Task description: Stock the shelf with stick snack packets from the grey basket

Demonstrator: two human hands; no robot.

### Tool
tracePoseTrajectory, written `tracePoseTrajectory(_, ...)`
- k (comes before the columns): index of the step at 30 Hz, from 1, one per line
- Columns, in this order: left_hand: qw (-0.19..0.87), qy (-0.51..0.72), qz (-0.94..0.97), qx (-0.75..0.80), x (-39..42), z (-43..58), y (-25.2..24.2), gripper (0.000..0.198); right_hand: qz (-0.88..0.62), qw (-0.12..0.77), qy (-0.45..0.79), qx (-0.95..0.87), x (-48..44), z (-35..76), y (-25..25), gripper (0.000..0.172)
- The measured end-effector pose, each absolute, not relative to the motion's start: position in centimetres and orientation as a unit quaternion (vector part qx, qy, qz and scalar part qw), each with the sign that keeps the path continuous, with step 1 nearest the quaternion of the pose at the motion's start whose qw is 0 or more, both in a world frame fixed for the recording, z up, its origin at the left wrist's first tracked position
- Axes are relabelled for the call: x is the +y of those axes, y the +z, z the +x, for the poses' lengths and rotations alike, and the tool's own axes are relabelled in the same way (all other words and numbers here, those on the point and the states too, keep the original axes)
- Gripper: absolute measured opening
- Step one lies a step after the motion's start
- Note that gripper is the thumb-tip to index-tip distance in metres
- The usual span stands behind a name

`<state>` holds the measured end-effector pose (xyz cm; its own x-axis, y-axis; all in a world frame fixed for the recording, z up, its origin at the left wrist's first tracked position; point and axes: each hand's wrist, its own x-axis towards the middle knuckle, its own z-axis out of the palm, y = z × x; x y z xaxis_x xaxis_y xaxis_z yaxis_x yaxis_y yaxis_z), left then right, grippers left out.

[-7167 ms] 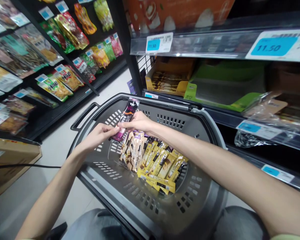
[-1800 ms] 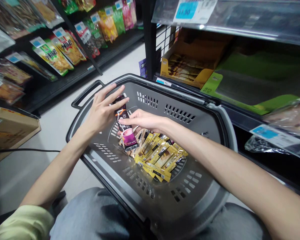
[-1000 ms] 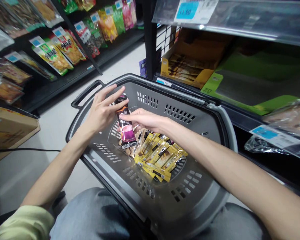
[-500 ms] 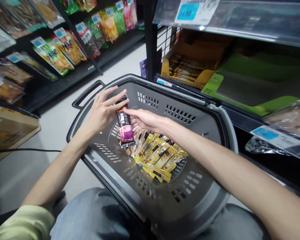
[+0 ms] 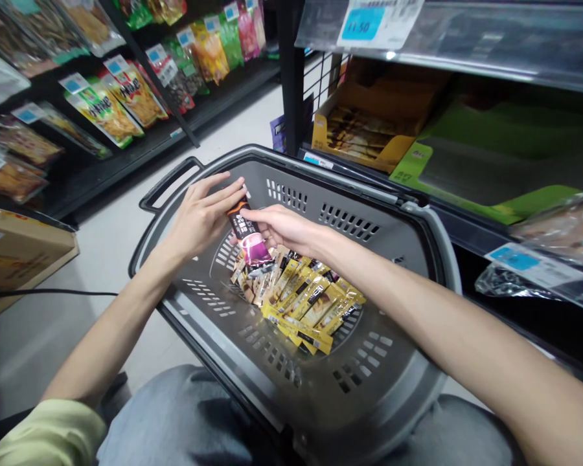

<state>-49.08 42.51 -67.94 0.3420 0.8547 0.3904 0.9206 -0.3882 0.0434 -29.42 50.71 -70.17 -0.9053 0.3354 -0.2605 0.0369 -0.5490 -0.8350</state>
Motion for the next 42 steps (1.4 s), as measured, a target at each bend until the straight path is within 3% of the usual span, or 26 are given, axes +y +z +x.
tracePoseTrajectory(10,0.099,-0.232,-0.862,-0.439,42.4,-48.7,-67.7,0.043,-0.315,0.279,0.835,-0.354,52.2,-29.8,-70.6,0.014)
tracePoseTrajectory(15,0.079,-0.217,-0.885,-0.404,42.4,-48.5,-67.7,0.034,-0.282,0.281,0.834,-0.382,51.7,-29.6,-69.9,0.006)
tracePoseTrajectory(22,0.143,-0.307,-0.846,-0.412,42.0,-48.2,-67.6,0.027,-0.168,0.298,0.838,-0.424,51.2,-29.1,-68.8,0.022)
tracePoseTrajectory(25,0.163,-0.351,-0.801,-0.457,41.9,-48.0,-67.7,0.027,-0.186,0.331,0.819,-0.43,51.3,-29.1,-68.8,0.033)
tracePoseTrajectory(30,0.142,-0.33,-0.784,-0.506,41.8,-47.8,-67.4,0.021,-0.237,0.344,0.79,-0.448,51.5,-29.4,-69.4,0.028)
tracePoseTrajectory(42,0.138,-0.29,-0.804,-0.501,41.9,-48.1,-67.7,0.021,-0.266,0.366,0.767,-0.455,51.6,-29.4,-69.6,0.04)
